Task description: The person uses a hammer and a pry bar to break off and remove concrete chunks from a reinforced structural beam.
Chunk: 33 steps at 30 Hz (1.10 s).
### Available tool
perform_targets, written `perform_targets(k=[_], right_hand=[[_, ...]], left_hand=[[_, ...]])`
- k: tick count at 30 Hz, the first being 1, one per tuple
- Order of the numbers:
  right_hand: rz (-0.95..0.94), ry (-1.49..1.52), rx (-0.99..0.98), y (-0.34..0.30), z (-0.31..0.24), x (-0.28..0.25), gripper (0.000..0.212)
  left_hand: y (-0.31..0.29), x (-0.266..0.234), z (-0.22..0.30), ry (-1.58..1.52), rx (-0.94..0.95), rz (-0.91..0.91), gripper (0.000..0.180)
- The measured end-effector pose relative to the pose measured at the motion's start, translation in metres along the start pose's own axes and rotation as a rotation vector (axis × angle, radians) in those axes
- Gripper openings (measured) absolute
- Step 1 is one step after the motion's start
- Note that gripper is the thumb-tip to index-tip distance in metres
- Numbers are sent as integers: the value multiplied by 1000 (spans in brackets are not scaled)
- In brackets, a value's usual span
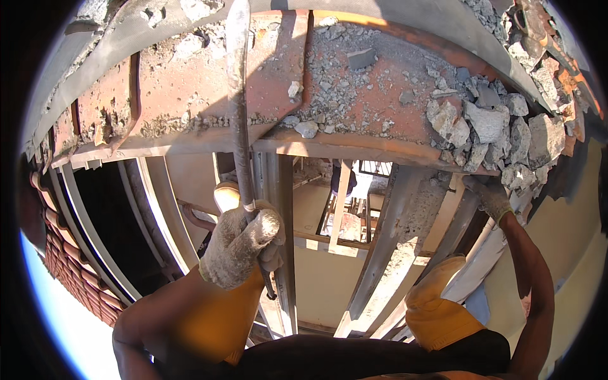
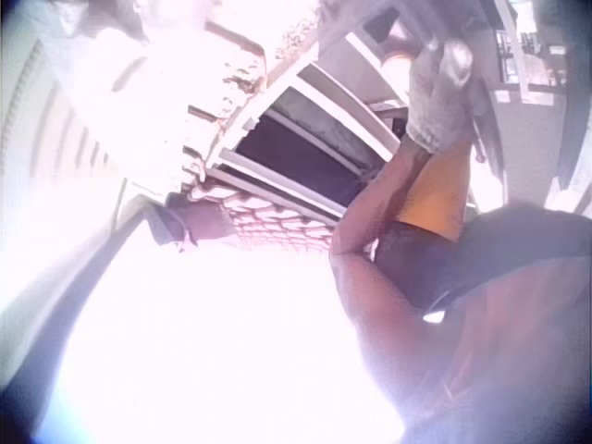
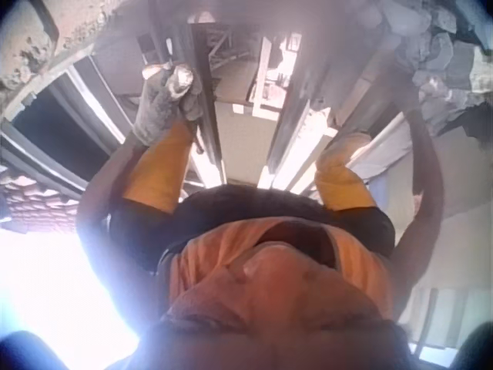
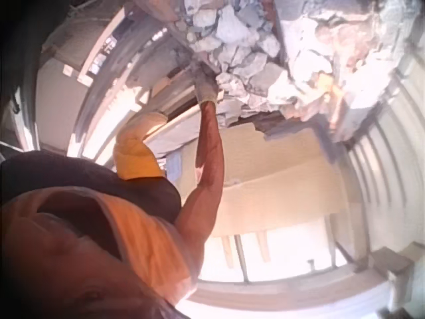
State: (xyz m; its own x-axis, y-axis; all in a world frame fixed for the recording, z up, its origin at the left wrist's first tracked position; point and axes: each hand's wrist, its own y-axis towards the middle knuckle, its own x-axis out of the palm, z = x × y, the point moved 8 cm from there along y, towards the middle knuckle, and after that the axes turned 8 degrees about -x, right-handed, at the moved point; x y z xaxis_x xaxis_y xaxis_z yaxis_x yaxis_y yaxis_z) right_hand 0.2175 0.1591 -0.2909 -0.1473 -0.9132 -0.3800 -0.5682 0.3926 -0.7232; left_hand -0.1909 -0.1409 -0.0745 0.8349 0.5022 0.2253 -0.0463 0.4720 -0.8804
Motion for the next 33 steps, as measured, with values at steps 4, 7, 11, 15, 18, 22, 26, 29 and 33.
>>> perform_targets(k=[4,7,11,15,18,22,26,29,33], right_hand=[[10,-118,150,-5,-22,-4,56],[144,373,140,-5,7,12,59],[316,663,21,-4,-4,16,60],[571,628,114,5,48,22,53],[669,457,82,24,103,25,52],[765,406,259,9,77,26,53],[770,369,248,-19,11,16,56],[678,446,294,-36,-27,17,63],[808,-80,337,-83,-93,21,67]], left_hand=[[6,4,-1,111,-2,-32,35],[3,9,1,139,26,-14,36],[12,9,-9,252,21,27,39],[17,10,-8,319,37,89,45],[9,9,-8,422,88,144,44],[13,9,-4,585,249,110,47],[7,11,-1,502,69,53,53],[-1,12,9,640,45,85,58],[15,-3,-9,702,203,88,62]])
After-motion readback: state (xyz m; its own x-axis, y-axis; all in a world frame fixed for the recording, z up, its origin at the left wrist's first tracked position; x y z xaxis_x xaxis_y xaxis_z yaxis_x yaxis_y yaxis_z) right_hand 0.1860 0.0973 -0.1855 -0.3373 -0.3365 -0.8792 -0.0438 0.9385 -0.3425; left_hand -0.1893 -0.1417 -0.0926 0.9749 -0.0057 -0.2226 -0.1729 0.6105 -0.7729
